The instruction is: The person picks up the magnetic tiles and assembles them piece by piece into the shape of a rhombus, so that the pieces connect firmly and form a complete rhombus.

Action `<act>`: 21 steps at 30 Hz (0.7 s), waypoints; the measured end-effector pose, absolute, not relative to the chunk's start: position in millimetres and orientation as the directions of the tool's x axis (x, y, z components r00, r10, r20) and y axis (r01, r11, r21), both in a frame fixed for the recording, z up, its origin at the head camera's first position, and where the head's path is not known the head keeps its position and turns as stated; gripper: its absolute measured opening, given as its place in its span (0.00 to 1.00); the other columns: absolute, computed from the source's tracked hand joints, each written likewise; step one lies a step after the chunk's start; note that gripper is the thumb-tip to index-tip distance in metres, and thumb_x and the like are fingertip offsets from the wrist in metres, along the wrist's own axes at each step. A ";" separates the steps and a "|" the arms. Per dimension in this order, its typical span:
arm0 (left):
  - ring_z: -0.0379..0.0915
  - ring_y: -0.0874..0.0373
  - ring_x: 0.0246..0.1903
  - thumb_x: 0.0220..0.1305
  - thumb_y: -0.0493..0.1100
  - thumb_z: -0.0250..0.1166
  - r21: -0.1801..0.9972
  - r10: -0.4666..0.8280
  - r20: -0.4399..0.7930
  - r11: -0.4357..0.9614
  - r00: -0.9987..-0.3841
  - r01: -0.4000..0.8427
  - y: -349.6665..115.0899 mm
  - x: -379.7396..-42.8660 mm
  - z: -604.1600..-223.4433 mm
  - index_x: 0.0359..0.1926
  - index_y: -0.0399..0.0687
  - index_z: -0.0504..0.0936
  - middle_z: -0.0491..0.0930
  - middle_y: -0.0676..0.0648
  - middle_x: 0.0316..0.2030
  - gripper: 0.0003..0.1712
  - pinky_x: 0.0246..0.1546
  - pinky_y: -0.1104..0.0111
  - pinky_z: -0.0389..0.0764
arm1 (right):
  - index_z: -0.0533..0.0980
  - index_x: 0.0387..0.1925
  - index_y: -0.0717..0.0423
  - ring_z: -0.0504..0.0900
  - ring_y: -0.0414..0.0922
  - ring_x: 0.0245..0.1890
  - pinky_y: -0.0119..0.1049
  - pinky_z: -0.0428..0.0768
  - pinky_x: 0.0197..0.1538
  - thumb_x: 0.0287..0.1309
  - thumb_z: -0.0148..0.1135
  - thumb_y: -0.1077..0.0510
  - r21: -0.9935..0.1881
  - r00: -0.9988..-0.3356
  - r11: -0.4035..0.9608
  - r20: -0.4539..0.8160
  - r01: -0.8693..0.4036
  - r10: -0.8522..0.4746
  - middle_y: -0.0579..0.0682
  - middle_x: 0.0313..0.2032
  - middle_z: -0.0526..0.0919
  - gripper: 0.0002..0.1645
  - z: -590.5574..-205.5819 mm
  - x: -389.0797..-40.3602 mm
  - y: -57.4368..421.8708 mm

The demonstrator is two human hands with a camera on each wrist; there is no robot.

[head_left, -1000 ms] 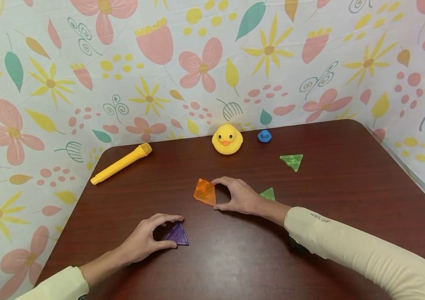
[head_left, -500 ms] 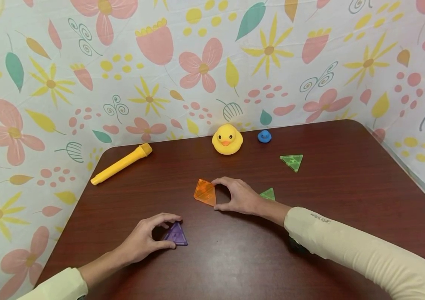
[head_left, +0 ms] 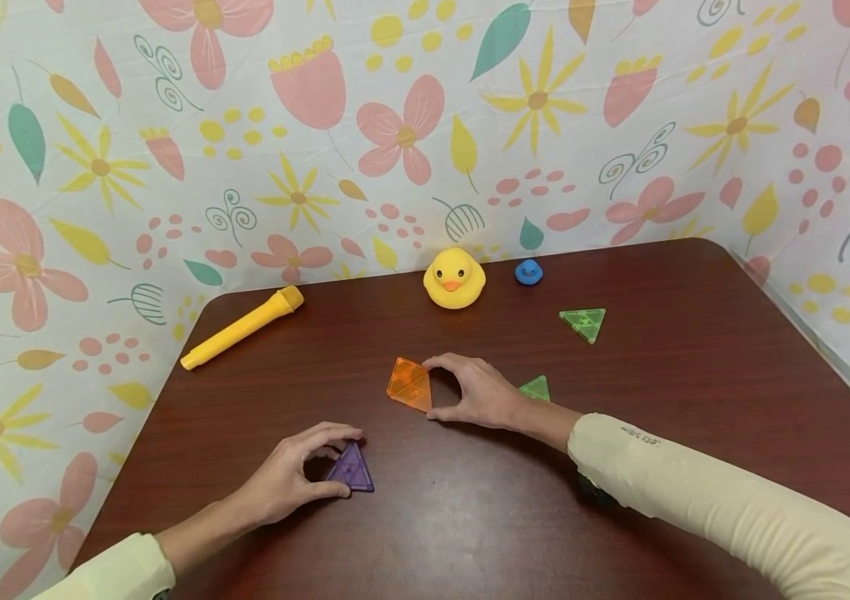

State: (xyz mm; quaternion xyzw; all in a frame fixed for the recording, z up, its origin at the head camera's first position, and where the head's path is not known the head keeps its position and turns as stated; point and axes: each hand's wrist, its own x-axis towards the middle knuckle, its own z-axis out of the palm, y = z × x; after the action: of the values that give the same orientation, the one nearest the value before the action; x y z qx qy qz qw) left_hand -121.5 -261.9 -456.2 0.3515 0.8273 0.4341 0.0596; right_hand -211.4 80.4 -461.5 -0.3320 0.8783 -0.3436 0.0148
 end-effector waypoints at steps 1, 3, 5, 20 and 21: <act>0.82 0.54 0.51 0.57 0.40 0.83 0.756 0.634 0.202 0.384 -0.747 0.530 -262.0 -121.8 -456.0 0.68 0.44 0.79 0.80 0.46 0.63 0.38 0.50 0.63 0.86 | 0.75 0.68 0.59 0.79 0.50 0.66 0.49 0.77 0.68 0.54 0.85 0.50 -0.613 -0.779 0.543 0.203 -0.574 -0.594 0.54 0.64 0.81 0.44 -461.5 -211.4 80.5; 0.82 0.56 0.49 0.57 0.40 0.83 0.747 0.634 0.188 0.403 -0.750 0.528 -262.4 -122.5 -455.6 0.68 0.45 0.79 0.80 0.47 0.63 0.38 0.50 0.64 0.86 | 0.75 0.68 0.59 0.79 0.50 0.66 0.49 0.77 0.68 0.54 0.85 0.50 -0.613 -0.778 0.542 0.204 -0.575 -0.594 0.54 0.64 0.82 0.44 -461.6 -211.5 80.7; 0.82 0.57 0.49 0.57 0.41 0.83 0.744 0.634 0.168 0.420 -0.755 0.519 -263.2 -123.3 -456.0 0.68 0.46 0.79 0.81 0.48 0.62 0.38 0.50 0.65 0.86 | 0.75 0.69 0.59 0.79 0.50 0.66 0.49 0.77 0.68 0.54 0.85 0.50 -0.612 -0.778 0.543 0.203 -0.575 -0.595 0.54 0.64 0.81 0.44 -461.8 -211.6 80.8; 0.83 0.59 0.44 0.59 0.43 0.82 0.776 0.628 0.109 0.431 -0.771 0.461 -266.9 -129.1 -456.2 0.71 0.46 0.79 0.85 0.54 0.49 0.39 0.46 0.66 0.87 | 0.75 0.68 0.59 0.79 0.50 0.66 0.49 0.77 0.68 0.54 0.85 0.50 -0.613 -0.775 0.538 0.208 -0.578 -0.596 0.54 0.64 0.82 0.44 -461.5 -211.7 81.0; 0.84 0.59 0.44 0.59 0.43 0.82 0.779 0.627 0.116 0.424 -0.770 0.462 -267.1 -129.5 -456.7 0.70 0.45 0.80 0.86 0.54 0.49 0.39 0.46 0.66 0.87 | 0.75 0.68 0.59 0.79 0.50 0.66 0.49 0.77 0.68 0.54 0.85 0.50 -0.613 -0.775 0.538 0.208 -0.579 -0.596 0.54 0.64 0.82 0.44 -461.6 -211.8 81.0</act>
State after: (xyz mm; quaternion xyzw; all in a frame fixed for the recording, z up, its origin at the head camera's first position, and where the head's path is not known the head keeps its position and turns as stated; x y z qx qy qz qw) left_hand -129.5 -267.1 -456.7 0.3250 0.8383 0.4270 0.0966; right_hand -211.8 81.0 -461.6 -0.3351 0.8767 -0.3449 0.0129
